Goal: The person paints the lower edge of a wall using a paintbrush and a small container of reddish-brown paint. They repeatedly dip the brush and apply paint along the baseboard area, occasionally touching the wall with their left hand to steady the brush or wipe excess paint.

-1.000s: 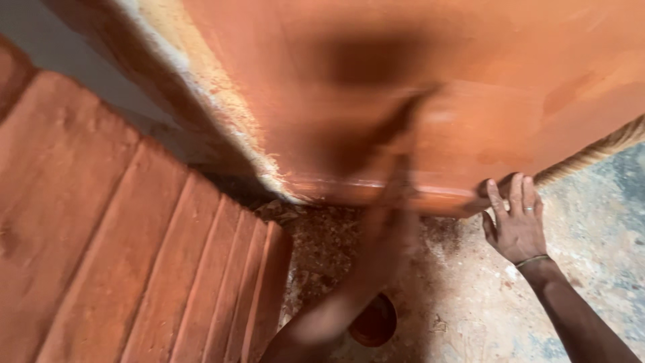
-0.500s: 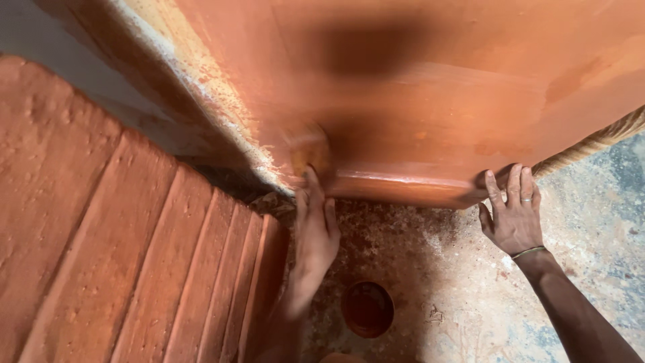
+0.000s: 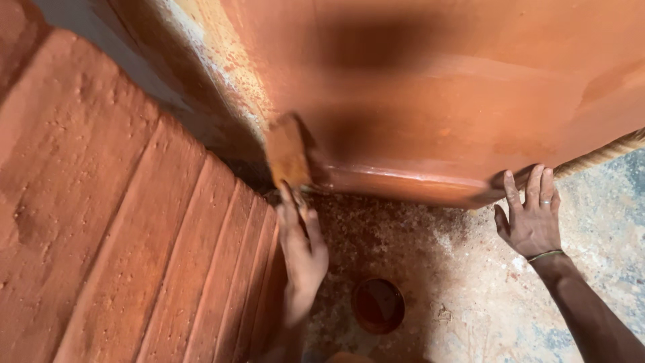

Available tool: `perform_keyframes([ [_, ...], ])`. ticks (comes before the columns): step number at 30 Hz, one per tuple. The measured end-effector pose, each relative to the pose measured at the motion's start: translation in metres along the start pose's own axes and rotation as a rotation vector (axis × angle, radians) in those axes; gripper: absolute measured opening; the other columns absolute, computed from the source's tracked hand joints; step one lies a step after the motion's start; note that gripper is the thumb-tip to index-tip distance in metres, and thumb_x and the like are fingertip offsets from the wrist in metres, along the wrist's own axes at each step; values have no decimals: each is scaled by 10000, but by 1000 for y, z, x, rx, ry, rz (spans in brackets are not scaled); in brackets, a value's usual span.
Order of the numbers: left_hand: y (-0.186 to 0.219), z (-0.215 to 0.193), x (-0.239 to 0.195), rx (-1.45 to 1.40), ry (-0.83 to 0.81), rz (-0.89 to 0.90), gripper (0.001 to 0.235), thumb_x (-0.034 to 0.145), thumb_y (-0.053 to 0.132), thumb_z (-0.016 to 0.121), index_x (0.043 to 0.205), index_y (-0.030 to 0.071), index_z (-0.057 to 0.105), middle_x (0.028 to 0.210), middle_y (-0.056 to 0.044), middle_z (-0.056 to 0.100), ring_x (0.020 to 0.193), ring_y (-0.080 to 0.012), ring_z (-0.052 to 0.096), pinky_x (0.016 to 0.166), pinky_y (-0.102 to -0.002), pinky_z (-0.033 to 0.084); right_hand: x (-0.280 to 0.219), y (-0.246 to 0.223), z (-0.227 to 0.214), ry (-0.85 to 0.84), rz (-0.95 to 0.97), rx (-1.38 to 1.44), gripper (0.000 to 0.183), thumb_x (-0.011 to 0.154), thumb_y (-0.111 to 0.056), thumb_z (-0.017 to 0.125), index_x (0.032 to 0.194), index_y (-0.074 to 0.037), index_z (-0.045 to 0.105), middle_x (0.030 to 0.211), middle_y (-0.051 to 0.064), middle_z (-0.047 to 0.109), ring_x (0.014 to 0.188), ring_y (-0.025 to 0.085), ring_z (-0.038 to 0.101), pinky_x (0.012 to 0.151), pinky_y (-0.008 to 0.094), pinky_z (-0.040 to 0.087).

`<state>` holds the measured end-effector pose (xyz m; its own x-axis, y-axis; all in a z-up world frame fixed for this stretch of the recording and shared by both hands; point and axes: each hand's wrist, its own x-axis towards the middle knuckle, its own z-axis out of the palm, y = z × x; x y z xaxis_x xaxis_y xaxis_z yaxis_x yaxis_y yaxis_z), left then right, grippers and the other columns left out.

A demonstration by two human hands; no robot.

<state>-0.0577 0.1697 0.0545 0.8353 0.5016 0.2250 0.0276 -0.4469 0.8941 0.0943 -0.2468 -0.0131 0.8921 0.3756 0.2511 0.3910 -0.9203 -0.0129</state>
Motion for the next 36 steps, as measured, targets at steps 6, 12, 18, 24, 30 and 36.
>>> perform_keyframes([
  [6, 28, 4, 34, 188, 6, 53, 674, 1078, 58, 456, 1664, 128, 132, 1166, -149, 458, 843, -253, 571, 601, -375, 565, -2, -1, -3, -18, 15, 11, 824, 934, -405, 466, 1666, -186, 160, 1662, 397, 70, 1572, 539, 66, 1227, 672, 156],
  [12, -64, 35, -18, 622, -375, -189, 887, 926, 123, 595, 1628, 104, 53, 1455, -265, 367, 1031, -470, 624, 780, -514, 581, -3, 1, -3, -26, 25, 13, 815, 933, -399, 481, 1664, -212, 173, 1676, 380, 71, 1586, 529, 56, 1236, 667, 159],
  [18, -179, 70, -70, 266, 49, 93, 575, 1100, 270, 480, 1611, 68, 311, 1222, -225, 535, 1020, -384, 611, 790, -428, 545, 0, 2, 1, -14, 15, 21, 823, 939, -398, 475, 1674, -199, 163, 1664, 406, 66, 1574, 550, 56, 1233, 676, 168],
  [24, -208, 117, -39, -1046, -41, -685, 343, 1119, 343, 504, 1194, 8, 515, 805, -44, 532, 567, -135, 501, 448, -312, 400, -1, 3, 2, -56, 32, -22, 826, 944, -423, 453, 1681, -192, 161, 1662, 404, 43, 1571, 536, 42, 1233, 668, 155],
  [30, -174, 155, -78, -701, -680, -667, 304, 1063, 392, 497, 1304, 220, 563, 608, 35, 426, 426, -78, 378, 371, -260, 342, -5, -1, 0, -26, 28, 24, 809, 958, -436, 447, 1676, -171, 188, 1677, 402, 44, 1587, 545, 40, 1239, 673, 172],
  [36, -185, 140, -60, -753, -270, -737, 252, 1069, 268, 553, 1283, 159, 628, 755, 30, 561, 539, -88, 499, 464, -274, 435, -3, 1, 1, -49, 33, -4, 799, 963, -434, 449, 1674, -174, 194, 1680, 401, 38, 1591, 537, 34, 1247, 662, 160],
])
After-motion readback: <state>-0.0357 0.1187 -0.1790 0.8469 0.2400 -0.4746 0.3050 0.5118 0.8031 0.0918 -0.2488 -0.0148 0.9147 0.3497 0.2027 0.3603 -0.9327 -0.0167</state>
